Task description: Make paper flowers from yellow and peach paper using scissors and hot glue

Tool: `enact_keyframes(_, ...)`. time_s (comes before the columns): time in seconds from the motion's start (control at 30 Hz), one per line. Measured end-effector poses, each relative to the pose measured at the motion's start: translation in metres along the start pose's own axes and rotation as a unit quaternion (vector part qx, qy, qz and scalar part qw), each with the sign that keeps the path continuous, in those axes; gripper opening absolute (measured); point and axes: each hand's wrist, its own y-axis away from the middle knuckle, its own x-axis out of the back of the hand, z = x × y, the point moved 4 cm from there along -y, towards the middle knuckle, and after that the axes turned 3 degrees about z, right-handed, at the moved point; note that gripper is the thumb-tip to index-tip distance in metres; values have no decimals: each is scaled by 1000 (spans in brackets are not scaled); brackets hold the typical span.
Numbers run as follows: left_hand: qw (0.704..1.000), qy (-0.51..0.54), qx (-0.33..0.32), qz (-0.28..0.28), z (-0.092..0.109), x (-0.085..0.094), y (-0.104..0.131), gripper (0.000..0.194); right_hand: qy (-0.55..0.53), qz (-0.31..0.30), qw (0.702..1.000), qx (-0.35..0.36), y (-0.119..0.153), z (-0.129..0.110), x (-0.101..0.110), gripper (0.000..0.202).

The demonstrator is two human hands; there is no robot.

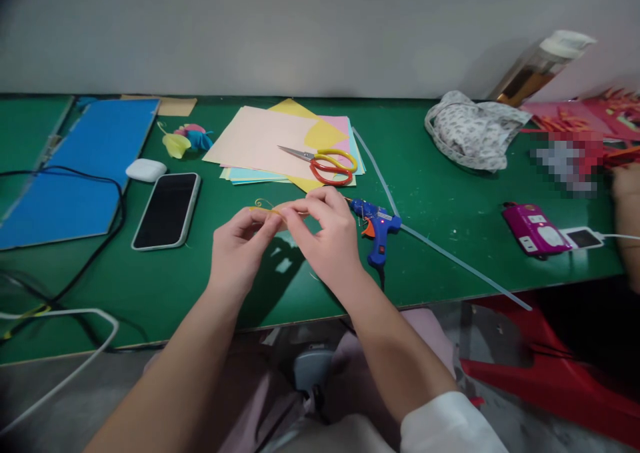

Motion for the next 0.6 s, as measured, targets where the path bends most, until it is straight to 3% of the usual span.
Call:
enact_keyframes(0.27,993,-72,-84,48,9,2,0,11,3,3,1000,-26,0,10,-3,9)
enact_keyframes(0.37,986,-131,-92,52,9,3,1,10,12,-28,999,-32,-1,17,1,8)
enact_keyframes(0.5,972,-217,-72,53,5,5,0,14,109,-57,984,-129,2,48,34,22)
enact_keyframes(0.6,957,-266,-97,63,6,7,0,14,278,-88,927,-235,11,77,74,44)
